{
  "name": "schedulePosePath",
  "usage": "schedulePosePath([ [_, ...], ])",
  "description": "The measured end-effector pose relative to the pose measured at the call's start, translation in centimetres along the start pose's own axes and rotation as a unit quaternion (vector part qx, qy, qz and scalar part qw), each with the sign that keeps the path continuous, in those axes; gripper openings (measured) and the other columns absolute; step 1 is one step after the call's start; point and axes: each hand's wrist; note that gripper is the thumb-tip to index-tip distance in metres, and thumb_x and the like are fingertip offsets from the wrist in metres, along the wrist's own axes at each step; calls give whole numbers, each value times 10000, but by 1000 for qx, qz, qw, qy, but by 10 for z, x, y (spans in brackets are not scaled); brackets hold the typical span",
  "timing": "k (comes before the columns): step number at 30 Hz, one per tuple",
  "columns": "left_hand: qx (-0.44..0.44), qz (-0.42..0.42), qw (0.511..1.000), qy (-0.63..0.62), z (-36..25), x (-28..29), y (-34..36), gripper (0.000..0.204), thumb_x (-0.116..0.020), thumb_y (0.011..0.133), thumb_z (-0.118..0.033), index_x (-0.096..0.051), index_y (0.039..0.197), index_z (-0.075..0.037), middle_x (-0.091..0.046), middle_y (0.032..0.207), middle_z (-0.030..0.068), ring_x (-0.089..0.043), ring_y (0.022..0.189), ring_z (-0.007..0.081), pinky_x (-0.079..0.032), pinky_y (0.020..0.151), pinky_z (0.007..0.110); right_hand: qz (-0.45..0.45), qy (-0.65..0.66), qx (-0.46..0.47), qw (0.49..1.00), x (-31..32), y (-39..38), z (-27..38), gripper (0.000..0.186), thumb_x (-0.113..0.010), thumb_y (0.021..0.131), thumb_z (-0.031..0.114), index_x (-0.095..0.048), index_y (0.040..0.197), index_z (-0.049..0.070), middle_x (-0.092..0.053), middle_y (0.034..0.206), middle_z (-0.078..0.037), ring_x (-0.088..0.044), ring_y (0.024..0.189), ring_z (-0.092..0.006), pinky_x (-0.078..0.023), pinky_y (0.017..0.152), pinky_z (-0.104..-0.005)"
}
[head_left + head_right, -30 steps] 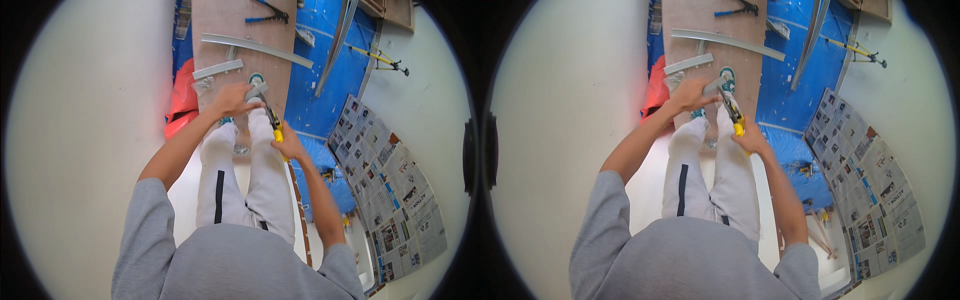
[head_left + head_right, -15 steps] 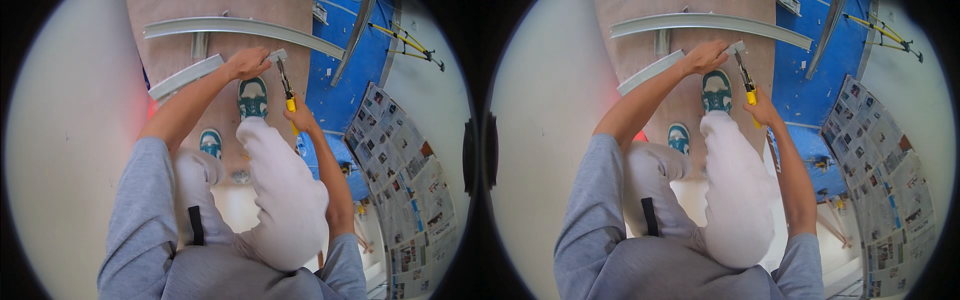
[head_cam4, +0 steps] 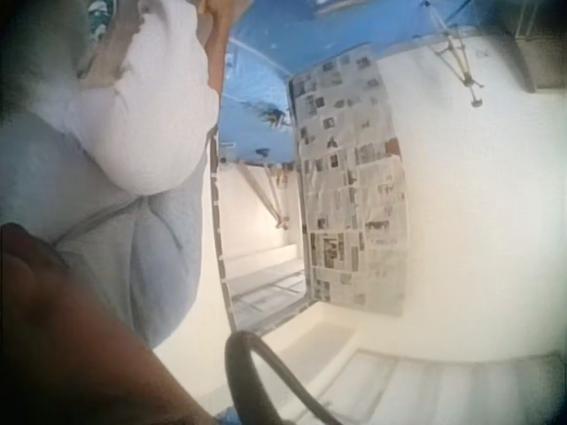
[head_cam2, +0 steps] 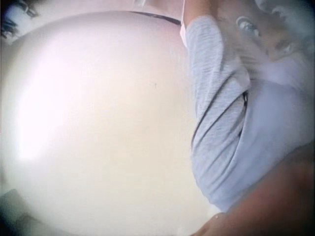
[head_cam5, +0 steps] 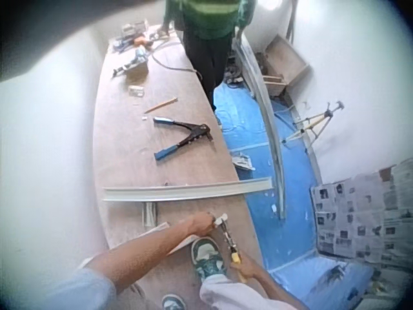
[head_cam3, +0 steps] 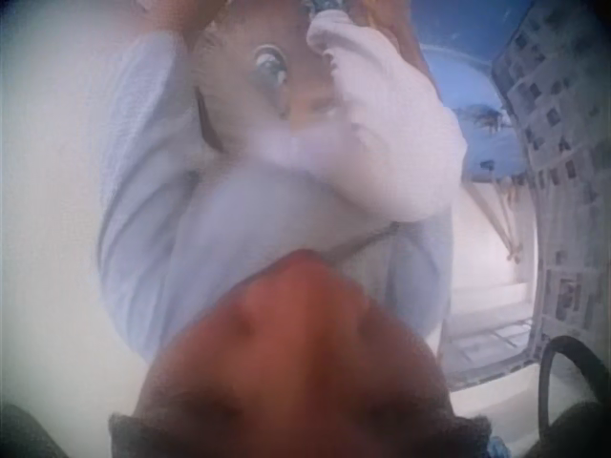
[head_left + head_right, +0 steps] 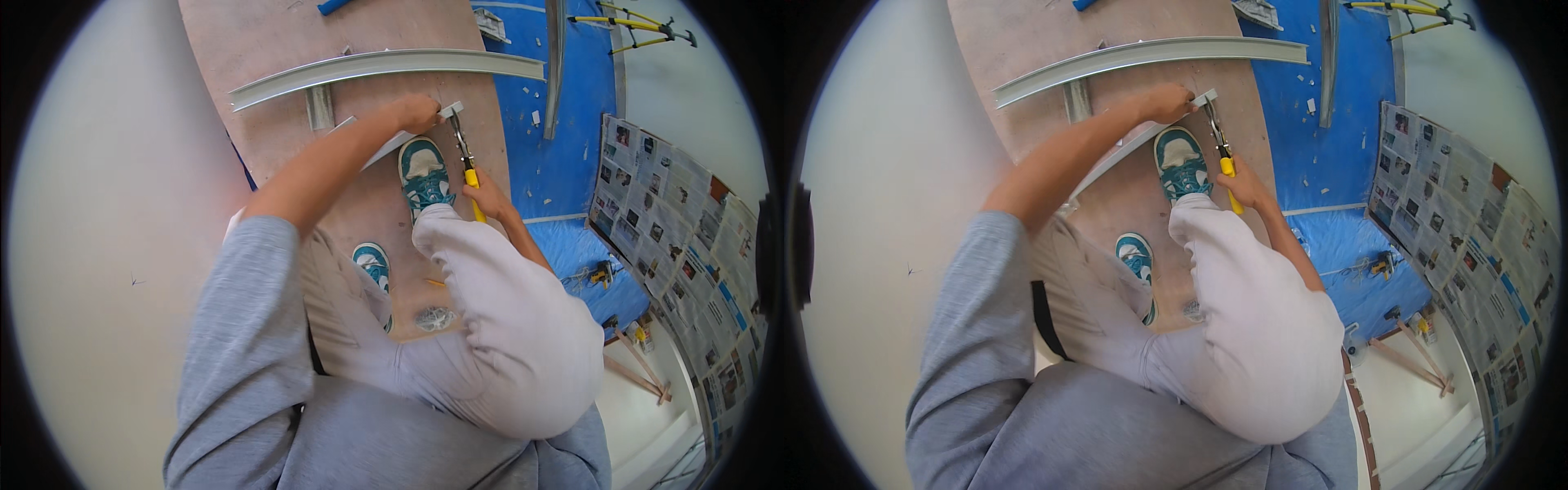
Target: The person removes a metal strip from the ceiling, then sits on the floor and uses tin snips to cut the strip into smaller pieces. The cut pieces are placed on the floor.
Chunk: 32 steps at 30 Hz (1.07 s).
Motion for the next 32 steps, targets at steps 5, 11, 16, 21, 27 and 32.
schedulePosePath([
  [5,130,-125,982,-48,-19,-4,-11,250,-748,908,-310,-808,1010,-90,-756,953,214,-722,942,422,-567,853,505,-46,-38,7,998,-4,-1,8,531,-701,829,299,-553,1216,-33,-629,1002,-150,-594,910,-269,-496,847,-387],
  [11,109,-116,987,-31,-13,-3,-8,296,-848,801,-248,-810,1050,-91,-757,990,219,-722,969,410,-574,878,459,-52,-49,7,997,3,-4,14,536,-711,824,294,-563,1222,-33,-643,1004,-152,-609,903,-266,-503,836,-395],
  [16,36,-108,993,-36,-6,-3,-19,332,-870,749,-127,-799,1066,-60,-760,1015,211,-726,990,382,-576,890,433,-55,-70,-29,996,2,-12,16,546,-715,822,287,-558,1233,-37,-645,1011,-151,-615,913,-263,-503,837,-396],
  [21,43,-122,989,-79,-5,-9,-25,348,-872,735,-98,-795,1068,-34,-763,988,215,-729,963,383,-571,875,427,-70,-56,-31,996,-7,-13,14,545,-701,838,291,-554,1242,-44,-644,1015,-155,-614,915,-266,-501,842,-395],
  [27,41,-118,989,-75,-1,-23,-21,334,-863,728,-100,-801,1049,-35,-767,997,210,-736,938,380,-571,872,429,-19,-18,-63,998,-5,-17,10,600,-702,837,302,-543,1285,-64,-651,1067,-188,-615,973,-281,-500,879,-398],
  [32,46,-101,990,-85,5,-17,-20,317,-854,749,-154,-814,1053,-76,-761,1036,229,-729,1010,360,-563,909,426,-74,-56,-40,995,-15,-10,4,628,-706,837,285,-534,1328,-68,-665,1169,-235,-648,1054,-299,-499,961,-412],
])
Point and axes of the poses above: each hand's wrist, its own y-axis towards the middle knuckle, its own x-axis out of the back of the hand, z = x × y
